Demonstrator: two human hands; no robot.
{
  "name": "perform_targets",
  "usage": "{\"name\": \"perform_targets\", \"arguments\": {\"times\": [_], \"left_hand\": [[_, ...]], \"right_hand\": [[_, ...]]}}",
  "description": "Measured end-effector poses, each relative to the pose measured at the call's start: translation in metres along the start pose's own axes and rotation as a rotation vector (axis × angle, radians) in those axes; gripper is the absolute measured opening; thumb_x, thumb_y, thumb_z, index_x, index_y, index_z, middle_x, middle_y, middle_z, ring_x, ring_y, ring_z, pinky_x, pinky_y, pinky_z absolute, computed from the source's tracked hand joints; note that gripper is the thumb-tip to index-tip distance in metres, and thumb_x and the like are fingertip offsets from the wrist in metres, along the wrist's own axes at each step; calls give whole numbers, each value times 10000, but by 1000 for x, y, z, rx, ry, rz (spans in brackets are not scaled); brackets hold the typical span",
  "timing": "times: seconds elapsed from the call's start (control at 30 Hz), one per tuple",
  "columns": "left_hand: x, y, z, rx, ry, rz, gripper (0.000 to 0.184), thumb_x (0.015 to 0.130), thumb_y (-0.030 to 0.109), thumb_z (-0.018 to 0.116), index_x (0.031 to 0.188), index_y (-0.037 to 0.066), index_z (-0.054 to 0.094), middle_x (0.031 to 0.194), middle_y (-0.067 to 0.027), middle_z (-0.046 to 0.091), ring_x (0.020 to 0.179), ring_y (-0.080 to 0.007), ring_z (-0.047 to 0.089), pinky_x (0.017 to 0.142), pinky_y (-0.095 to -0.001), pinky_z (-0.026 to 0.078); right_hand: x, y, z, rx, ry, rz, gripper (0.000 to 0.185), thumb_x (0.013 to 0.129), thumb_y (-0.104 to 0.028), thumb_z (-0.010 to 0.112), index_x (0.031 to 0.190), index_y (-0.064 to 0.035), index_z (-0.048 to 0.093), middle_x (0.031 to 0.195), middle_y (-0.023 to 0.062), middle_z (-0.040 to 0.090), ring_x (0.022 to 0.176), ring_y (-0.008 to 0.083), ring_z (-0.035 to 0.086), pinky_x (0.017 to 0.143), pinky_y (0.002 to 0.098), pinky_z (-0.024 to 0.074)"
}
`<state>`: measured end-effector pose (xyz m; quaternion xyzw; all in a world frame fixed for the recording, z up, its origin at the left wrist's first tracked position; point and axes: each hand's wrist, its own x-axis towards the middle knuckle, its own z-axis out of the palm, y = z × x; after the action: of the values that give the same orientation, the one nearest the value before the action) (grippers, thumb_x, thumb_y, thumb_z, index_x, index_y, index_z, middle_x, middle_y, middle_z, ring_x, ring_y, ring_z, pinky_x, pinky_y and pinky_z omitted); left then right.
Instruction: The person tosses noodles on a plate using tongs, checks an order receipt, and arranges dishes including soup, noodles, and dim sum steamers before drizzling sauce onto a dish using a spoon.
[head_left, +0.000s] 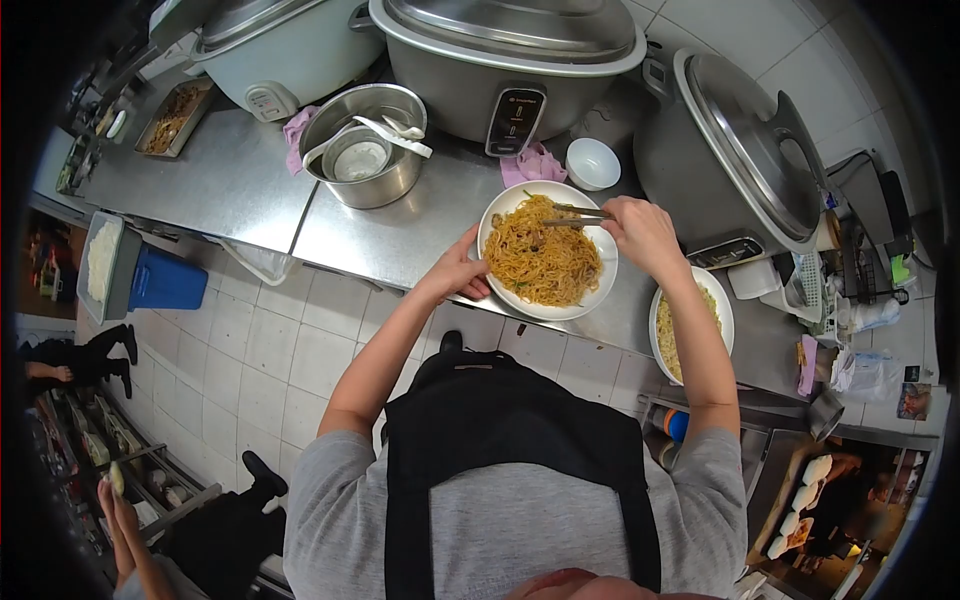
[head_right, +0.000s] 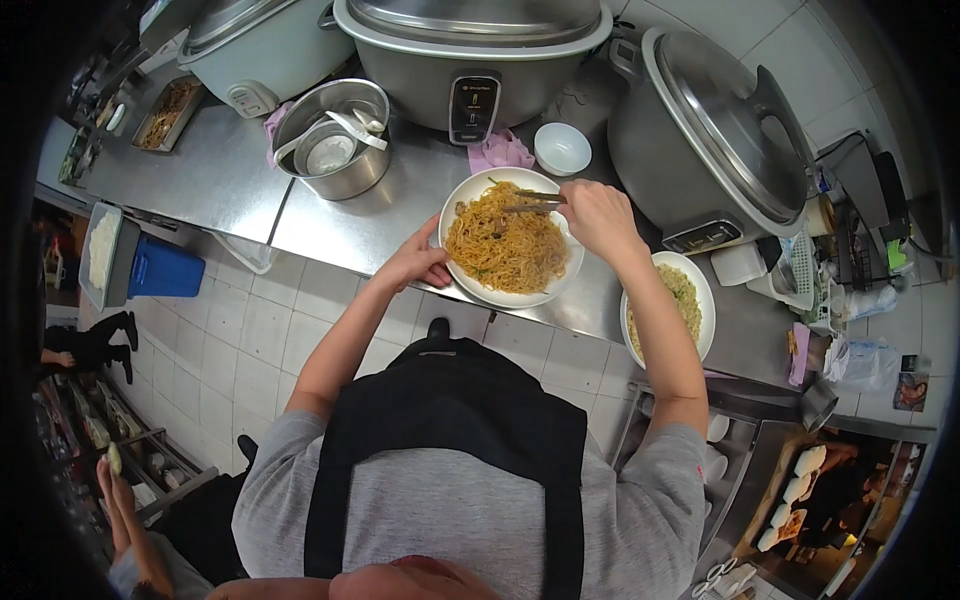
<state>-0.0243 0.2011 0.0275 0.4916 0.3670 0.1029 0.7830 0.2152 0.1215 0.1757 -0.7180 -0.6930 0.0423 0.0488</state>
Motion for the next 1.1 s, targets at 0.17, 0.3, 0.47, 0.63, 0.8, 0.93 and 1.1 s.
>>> {"name": "perform_targets", "arguments": {"times": [0.17,0.3,0.47,0.63,0.8,0.93,1.1], "left_hand": [[0,-2,0,-4,-5,11,794,734,-8,489,1364,169,39,736,-133,599,531,-148,597,476,-238,521],[-1,-3,0,-14,1,1,792,736,-3,491,1364,169,41,734,-132,599,532,-146,598,477,-233,520],[-2,-1,0,-5,-11,9,794,734,7,495,1364,168,39,732,-127,598,527,-147,596,474,-236,520],[0,-4,0,-15,-19,19,799,728,15,494,1365,178,40,736,-131,588,518,-146,587,460,-241,514],[-1,-2,1,-22,-17,11,797,729,2,492,1364,176,43,745,-138,593,527,-151,596,472,-240,522],[0,-3,-1,-19,-15,6,788,733,3,483,1364,178,45,747,-135,595,528,-150,597,474,-243,525],[-3,2,2,17,9,-11,769,740,4,467,1364,185,55,750,-133,600,531,-146,599,466,-240,525]], "right_hand": [[0,-31,30,-3,-68,-201,122,727,-132,579,800,-37,599,828,112,599,716,287,581,611,384,454],[3,-40,53,-180,-121,-294,113,723,-134,585,781,-38,595,795,119,598,693,280,585,589,379,456],[2,-39,7,-38,-77,-195,129,723,-135,580,734,-7,572,711,142,588,660,301,582,583,407,446],[35,-45,49,-120,-15,-156,139,726,-149,574,728,-10,580,701,153,588,672,315,580,592,414,445],[26,-41,18,-102,-15,-110,148,725,-156,578,707,-10,594,717,163,598,680,311,589,589,411,450],[-3,-19,-16,-64,-54,-45,118,721,-140,578,723,-24,603,701,153,596,692,316,584,602,419,447],[-18,13,-18,33,8,195,116,724,-152,587,744,-39,606,678,154,590,701,322,580,611,420,447]]}}
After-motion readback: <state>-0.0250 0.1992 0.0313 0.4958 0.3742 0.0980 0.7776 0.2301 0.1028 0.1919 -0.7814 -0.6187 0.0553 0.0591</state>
